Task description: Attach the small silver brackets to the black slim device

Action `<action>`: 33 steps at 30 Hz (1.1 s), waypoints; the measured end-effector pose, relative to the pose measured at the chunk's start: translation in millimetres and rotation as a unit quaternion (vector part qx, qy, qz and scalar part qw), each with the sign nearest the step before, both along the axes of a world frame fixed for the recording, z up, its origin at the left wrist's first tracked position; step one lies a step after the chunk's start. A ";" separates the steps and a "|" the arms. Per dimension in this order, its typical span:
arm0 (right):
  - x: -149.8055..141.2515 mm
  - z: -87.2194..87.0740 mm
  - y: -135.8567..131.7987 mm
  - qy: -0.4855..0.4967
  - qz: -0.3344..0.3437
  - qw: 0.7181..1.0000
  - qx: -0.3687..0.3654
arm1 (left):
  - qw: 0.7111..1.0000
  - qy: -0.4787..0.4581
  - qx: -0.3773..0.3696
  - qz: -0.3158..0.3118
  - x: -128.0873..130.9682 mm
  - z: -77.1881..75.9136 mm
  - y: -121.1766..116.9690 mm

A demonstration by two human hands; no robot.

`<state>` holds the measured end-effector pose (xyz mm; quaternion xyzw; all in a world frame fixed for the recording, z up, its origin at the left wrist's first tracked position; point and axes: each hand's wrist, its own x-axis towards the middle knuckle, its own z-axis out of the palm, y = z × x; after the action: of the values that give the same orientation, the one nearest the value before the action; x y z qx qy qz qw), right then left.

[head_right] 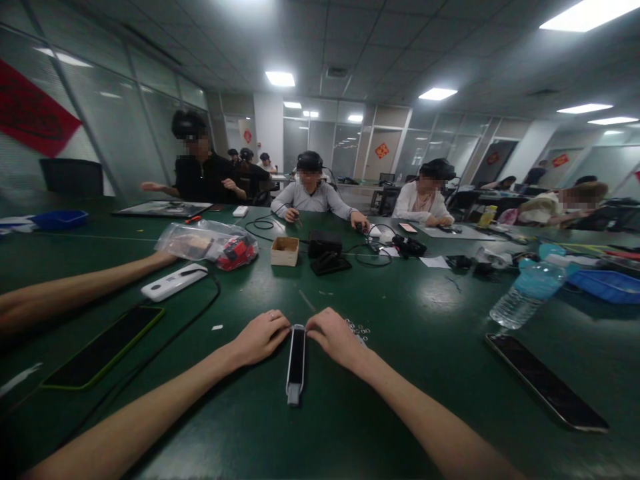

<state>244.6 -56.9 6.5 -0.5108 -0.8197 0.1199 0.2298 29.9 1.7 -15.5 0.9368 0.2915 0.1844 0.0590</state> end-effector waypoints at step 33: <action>-0.4 -2.1 3.8 -0.064 0.008 0.998 0.015 | 1.000 -0.010 -0.004 0.005 0.6 -2.1 2.0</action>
<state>244.2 -53.1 4.4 -0.5076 -0.8382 0.0762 0.1842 30.5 3.7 -17.6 0.9332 0.2962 0.1929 0.0647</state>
